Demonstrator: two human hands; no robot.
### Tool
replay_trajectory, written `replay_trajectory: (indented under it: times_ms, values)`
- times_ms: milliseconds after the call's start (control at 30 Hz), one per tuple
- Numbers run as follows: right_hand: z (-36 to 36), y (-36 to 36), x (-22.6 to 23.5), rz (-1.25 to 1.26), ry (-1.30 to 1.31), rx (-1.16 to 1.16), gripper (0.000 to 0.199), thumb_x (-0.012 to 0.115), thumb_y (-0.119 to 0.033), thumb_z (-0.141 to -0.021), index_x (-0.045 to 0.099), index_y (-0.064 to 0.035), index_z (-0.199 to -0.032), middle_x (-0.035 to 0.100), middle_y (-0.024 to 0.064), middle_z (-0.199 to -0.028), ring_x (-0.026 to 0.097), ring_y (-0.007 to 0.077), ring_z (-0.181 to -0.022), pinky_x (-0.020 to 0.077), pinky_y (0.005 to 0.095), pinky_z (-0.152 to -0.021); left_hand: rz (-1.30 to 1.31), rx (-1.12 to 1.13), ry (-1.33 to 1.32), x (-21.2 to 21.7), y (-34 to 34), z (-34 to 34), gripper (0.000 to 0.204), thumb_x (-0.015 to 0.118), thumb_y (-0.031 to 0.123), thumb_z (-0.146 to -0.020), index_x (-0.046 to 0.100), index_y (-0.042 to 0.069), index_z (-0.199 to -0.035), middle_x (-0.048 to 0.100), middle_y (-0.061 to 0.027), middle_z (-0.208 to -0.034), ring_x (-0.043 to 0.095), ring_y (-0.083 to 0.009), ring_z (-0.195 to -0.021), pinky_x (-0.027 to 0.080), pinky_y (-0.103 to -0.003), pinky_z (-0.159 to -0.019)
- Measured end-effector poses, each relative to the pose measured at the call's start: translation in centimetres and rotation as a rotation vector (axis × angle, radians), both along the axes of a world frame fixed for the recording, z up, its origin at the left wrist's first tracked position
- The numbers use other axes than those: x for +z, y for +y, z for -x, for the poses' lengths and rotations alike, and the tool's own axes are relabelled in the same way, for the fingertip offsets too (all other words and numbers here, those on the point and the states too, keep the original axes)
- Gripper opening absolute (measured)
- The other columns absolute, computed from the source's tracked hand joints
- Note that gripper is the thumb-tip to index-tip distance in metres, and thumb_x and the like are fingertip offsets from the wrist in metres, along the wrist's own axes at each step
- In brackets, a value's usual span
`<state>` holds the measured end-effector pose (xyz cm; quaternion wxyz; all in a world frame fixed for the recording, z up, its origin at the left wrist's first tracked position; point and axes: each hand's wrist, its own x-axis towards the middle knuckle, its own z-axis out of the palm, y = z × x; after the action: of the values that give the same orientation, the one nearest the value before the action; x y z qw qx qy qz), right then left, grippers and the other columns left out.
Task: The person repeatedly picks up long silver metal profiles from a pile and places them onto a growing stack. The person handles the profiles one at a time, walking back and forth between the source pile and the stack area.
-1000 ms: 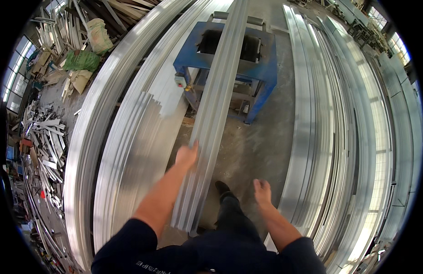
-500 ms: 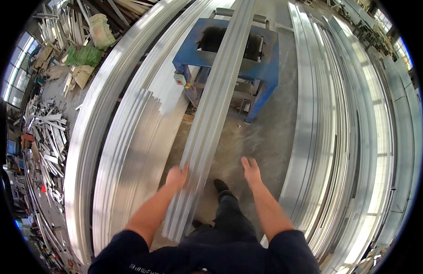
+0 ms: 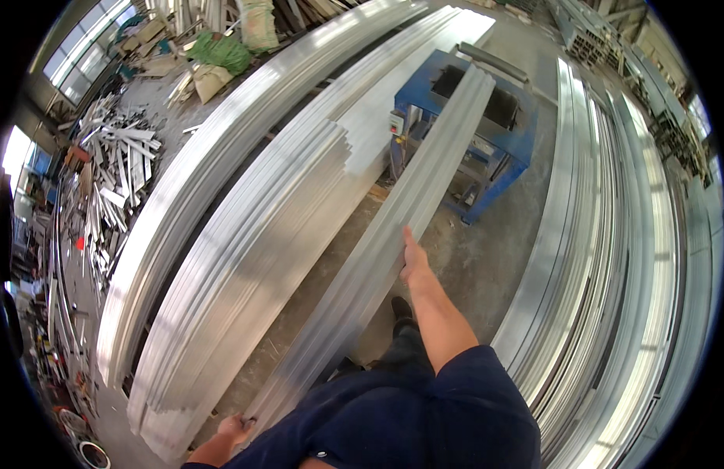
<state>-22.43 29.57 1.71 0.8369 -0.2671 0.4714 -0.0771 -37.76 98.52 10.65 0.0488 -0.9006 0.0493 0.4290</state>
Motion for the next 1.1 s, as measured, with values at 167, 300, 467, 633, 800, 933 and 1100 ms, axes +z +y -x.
replay_trajectory:
  times_ms: [167, 300, 467, 633, 800, 933, 1100]
  values:
    - [3.5, 4.8, -1.9, -0.039, 0.148, -0.091, 0.08, 0.076, -0.05, -0.084, 0.049, -0.0008, -0.141, 0.051, 0.0128, -0.146, 0.049, 0.0318, -0.132, 0.0355, 0.0449, -0.112, 0.009, 0.055, 0.021, 0.2, 5.3, -0.2, 0.05, 0.061, 0.054, -0.089, 0.066, 0.005, -0.1, 0.071, -0.0187, -0.09, 0.067, -0.0384, -0.093, 0.052, -0.049, -0.082]
    - [6.8, 3.4, 4.9, -0.007, 0.036, -0.172, 0.07, 0.071, -0.053, -0.087, 0.054, -0.0095, -0.139, 0.054, 0.0108, -0.144, 0.049, 0.0304, -0.133, 0.0365, 0.0473, -0.113, 0.101, 0.14, -0.062, -3.4, 3.9, -0.6, 0.066, 0.063, 0.055, -0.088, 0.06, 0.001, -0.125, 0.068, -0.0229, -0.111, 0.064, -0.0412, -0.107, 0.051, -0.048, -0.093]
    - [9.2, -4.3, 17.4, 0.445, -0.106, -0.284, 0.096, 0.067, -0.063, -0.085, 0.031, -0.0085, -0.155, 0.032, 0.0202, -0.158, 0.035, 0.0394, -0.141, 0.0285, 0.055, -0.115, 0.414, 0.218, -0.473, -10.5, -8.3, -3.9, 0.08, 0.07, 0.047, -0.086, 0.042, -0.003, -0.142, 0.049, -0.0275, -0.142, 0.044, -0.0422, -0.134, 0.035, -0.046, -0.113]
    - [13.8, -17.5, 30.1, 0.884, -0.276, -0.283, 0.099, 0.054, -0.07, -0.089, 0.018, -0.0057, -0.157, 0.029, 0.0233, -0.155, 0.038, 0.0384, -0.139, 0.0366, 0.0504, -0.112, 0.631, 0.193, -0.427, -6.9, -18.2, -6.6, 0.075, 0.072, 0.041, -0.085, 0.042, 0.004, -0.143, 0.05, -0.0209, -0.14, 0.045, -0.0375, -0.132, 0.038, -0.043, -0.111]
    - [15.0, -19.9, 43.9, 1.102, -0.121, -0.474, 0.09, 0.071, -0.06, -0.083, 0.047, 0.0067, -0.14, 0.054, 0.0199, -0.137, 0.058, 0.0329, -0.119, 0.0471, 0.0448, -0.103, 0.517, 0.196, -0.456, -4.2, -14.7, -7.1, 0.073, 0.074, 0.035, -0.084, 0.043, 0.004, -0.142, 0.052, -0.0207, -0.137, 0.047, -0.0377, -0.13, 0.04, -0.044, -0.109]
    - [12.9, -22.4, 46.9, 1.584, 0.011, -0.417, 0.071, 0.08, -0.05, -0.079, 0.067, 0.0105, -0.114, 0.07, 0.0165, -0.112, 0.067, 0.0246, -0.099, 0.0522, 0.0353, -0.087, 0.545, 0.316, -0.676, -1.6, -12.9, -9.7, 0.071, 0.076, 0.027, -0.083, 0.044, 0.004, -0.141, 0.053, -0.0212, -0.135, 0.048, -0.0384, -0.129, 0.04, -0.045, -0.108]
    - [4.4, -10.2, 47.3, 2.218, 0.245, -0.064, 0.061, 0.08, -0.043, -0.08, 0.068, 0.0074, -0.113, 0.073, 0.0153, -0.099, 0.069, 0.0229, -0.09, 0.0525, 0.0352, -0.08, 0.626, 0.372, -1.067, 5.6, -9.7, -11.4, 0.071, 0.079, 0.021, -0.081, 0.044, 0.003, -0.141, 0.052, -0.0222, -0.137, 0.047, -0.0401, -0.129, 0.039, -0.046, -0.109]
